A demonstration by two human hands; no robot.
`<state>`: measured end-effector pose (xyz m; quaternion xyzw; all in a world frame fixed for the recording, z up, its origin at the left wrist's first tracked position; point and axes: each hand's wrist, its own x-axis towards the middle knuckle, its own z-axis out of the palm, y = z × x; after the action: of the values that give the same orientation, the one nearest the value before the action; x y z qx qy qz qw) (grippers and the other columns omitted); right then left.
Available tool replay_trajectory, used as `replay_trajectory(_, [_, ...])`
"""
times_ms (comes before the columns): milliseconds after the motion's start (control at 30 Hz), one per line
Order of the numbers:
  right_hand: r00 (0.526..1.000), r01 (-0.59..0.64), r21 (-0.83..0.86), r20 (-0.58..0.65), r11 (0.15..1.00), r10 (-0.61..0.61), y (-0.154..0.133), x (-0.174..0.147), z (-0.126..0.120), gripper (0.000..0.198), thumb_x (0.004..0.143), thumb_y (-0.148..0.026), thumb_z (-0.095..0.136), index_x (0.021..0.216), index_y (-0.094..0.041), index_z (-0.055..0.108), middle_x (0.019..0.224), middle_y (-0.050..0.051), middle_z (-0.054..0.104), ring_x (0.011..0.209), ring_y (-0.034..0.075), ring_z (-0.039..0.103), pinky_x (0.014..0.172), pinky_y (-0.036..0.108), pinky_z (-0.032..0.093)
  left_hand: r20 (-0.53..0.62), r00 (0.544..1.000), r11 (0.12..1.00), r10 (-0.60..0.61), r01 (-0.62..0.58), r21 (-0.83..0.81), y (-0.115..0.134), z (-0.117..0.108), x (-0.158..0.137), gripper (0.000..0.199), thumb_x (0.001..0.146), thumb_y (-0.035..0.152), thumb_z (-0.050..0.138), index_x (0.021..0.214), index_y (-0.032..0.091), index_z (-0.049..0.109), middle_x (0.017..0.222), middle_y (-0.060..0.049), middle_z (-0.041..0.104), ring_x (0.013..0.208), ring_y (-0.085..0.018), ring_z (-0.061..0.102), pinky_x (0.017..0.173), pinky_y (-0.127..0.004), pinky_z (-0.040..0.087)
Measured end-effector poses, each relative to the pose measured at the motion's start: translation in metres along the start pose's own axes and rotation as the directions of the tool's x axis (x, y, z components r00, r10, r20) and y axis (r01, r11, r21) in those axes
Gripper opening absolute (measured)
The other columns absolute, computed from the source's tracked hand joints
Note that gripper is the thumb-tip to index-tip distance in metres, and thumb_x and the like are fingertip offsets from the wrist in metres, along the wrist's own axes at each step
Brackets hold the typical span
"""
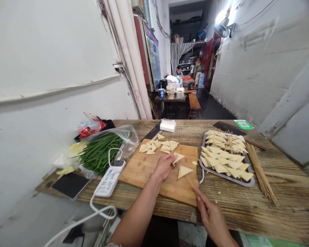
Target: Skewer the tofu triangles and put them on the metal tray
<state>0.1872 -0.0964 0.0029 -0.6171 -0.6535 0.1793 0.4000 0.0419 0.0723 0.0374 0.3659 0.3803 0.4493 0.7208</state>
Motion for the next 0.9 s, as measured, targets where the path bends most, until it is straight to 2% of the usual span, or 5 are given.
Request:
replay_trajectory(200, [0.999,0.032,-0.001,-0.036,0.999,-0.032,-0.001,0.002,0.001,0.041,0.089,-0.03,0.032,0.113,-0.008,0.057,0.1,0.013,0.065,0.083,0.018,0.065,0.07,0.024,0.052,-0.005,1.0,1.0,-0.012,0.012,-0.004,0.003,0.002,-0.002,0.027,0.055,0.029,0.074,0.068,0.009,0.061,0.061,-0.001,0.056,0.05,-0.005,0.048,0.043,-0.016,0.031])
replay_trajectory(400, [0.995,0.088,-0.023,-0.041,0.996,-0.089,0.001,0.001,0.003,0.038,0.089,-0.027,0.035,0.116,-0.01,0.054,0.099,0.012,0.066,0.084,0.017,0.065,0.069,0.022,0.052,-0.051,0.997,0.998,0.053,-0.054,-0.029,0.004,0.01,-0.006,0.03,0.062,0.035,0.068,0.077,0.01,0.064,0.072,-0.005,0.061,0.058,-0.007,0.052,0.046,-0.016,0.033])
replay_trajectory(633, [0.991,0.12,-0.06,-0.06,0.991,-0.124,0.0,-0.002,0.003,0.036,0.089,-0.026,0.034,0.117,-0.014,0.053,0.1,0.01,0.065,0.087,0.017,0.064,0.072,0.022,0.051,-0.101,0.993,0.996,0.066,-0.072,-0.059,0.004,0.014,-0.008,0.028,0.059,0.032,0.07,0.074,0.009,0.065,0.07,-0.006,0.063,0.061,-0.009,0.055,0.051,-0.018,0.038])
replay_trajectory(767, [0.989,0.12,-0.098,-0.075,0.988,-0.128,0.001,-0.002,0.006,0.036,0.089,-0.025,0.034,0.118,-0.012,0.053,0.103,0.011,0.064,0.089,0.016,0.063,0.075,0.023,0.05,-0.1,0.993,0.996,0.068,-0.072,-0.043,0.003,0.014,-0.009,0.028,0.06,0.033,0.069,0.073,0.008,0.066,0.07,-0.007,0.064,0.061,-0.01,0.056,0.051,-0.019,0.038])
replay_trajectory(900, [0.987,0.135,-0.142,-0.069,0.981,-0.146,0.0,-0.003,0.008,0.037,0.09,-0.024,0.033,0.118,-0.01,0.051,0.102,0.012,0.065,0.086,0.017,0.064,0.071,0.023,0.051,-0.099,0.993,0.996,0.068,-0.073,-0.042,0.003,0.014,-0.009,0.027,0.061,0.032,0.069,0.073,0.008,0.066,0.072,-0.008,0.064,0.061,-0.011,0.056,0.05,-0.019,0.038])
